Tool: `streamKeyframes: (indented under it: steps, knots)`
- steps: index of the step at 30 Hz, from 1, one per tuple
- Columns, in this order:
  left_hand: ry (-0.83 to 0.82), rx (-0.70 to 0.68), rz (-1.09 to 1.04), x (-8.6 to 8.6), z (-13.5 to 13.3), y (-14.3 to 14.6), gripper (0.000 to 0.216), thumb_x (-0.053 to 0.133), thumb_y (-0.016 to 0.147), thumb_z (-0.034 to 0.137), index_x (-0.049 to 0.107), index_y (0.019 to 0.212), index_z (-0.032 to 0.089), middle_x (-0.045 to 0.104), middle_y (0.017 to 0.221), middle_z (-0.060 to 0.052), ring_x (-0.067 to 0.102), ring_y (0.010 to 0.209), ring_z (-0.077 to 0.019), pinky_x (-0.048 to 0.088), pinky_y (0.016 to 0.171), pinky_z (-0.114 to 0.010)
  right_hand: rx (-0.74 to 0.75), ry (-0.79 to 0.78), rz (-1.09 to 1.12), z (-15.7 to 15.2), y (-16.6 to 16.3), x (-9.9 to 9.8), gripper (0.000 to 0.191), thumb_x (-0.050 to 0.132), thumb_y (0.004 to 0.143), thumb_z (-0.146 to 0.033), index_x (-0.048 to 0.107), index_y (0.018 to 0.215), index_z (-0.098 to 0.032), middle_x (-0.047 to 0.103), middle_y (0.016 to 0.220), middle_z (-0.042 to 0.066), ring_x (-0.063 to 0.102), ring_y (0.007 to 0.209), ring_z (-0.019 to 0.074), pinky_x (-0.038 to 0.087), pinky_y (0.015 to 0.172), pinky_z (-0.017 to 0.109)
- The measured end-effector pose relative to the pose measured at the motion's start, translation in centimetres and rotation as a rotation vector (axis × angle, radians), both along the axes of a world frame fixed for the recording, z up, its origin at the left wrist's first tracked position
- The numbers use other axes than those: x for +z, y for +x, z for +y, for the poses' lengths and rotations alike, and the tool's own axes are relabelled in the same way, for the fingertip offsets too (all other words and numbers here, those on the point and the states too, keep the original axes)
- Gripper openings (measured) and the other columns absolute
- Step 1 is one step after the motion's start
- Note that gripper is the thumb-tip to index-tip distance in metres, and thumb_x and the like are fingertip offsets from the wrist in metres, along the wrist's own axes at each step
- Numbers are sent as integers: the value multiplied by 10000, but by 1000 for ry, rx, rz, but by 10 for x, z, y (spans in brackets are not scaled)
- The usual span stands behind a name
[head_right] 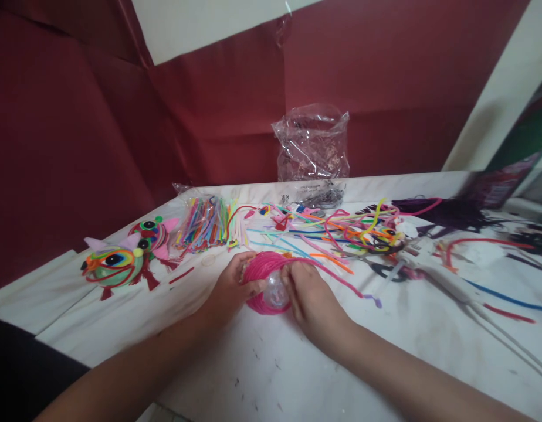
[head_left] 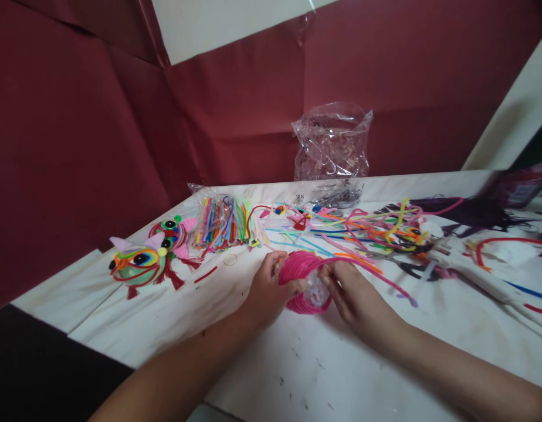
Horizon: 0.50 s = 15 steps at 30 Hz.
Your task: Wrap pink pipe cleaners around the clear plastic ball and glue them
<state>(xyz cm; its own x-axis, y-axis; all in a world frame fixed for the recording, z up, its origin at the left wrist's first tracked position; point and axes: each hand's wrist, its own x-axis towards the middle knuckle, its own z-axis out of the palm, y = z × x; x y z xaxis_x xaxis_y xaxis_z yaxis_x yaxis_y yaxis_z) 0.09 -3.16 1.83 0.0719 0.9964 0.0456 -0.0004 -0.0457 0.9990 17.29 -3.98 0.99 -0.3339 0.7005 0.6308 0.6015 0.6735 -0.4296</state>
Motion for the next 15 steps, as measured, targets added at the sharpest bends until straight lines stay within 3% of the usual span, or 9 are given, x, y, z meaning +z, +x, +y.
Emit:
streamKeyframes:
  steps: [5,10,13,15]
  knots:
    - [39,16,62,1,-1,0,528,710,576,209,501,1061,184,604,923,-29,573,745,-161,461,679,-278,-26,101,-75,1,-1,-6,161,366,838,-110,393,731,-228,537,634,36,474,560,173,382,514,285]
    - [146,77,212,3,-7,1,601,730,559,233,496,1110,183,603,1057,-57,595,908,-218,475,793,-318,-107,198,-86,-2,-4,-13,167,358,818,-98,390,718,-228,522,605,39,451,530,176,360,487,288]
    - [216,112,304,2,-9,1,616,715,568,229,490,1140,179,590,1113,-76,583,977,-241,464,858,-361,-95,108,-9,-6,-7,-11,175,346,857,-134,392,717,-227,517,618,36,456,543,172,380,498,290]
    - [347,153,377,1,-6,-2,625,719,555,222,494,1137,182,574,1145,-85,553,1045,-259,433,916,-391,-94,-21,62,-12,-10,-9,174,349,889,-190,401,727,-226,521,644,36,476,573,173,404,524,297]
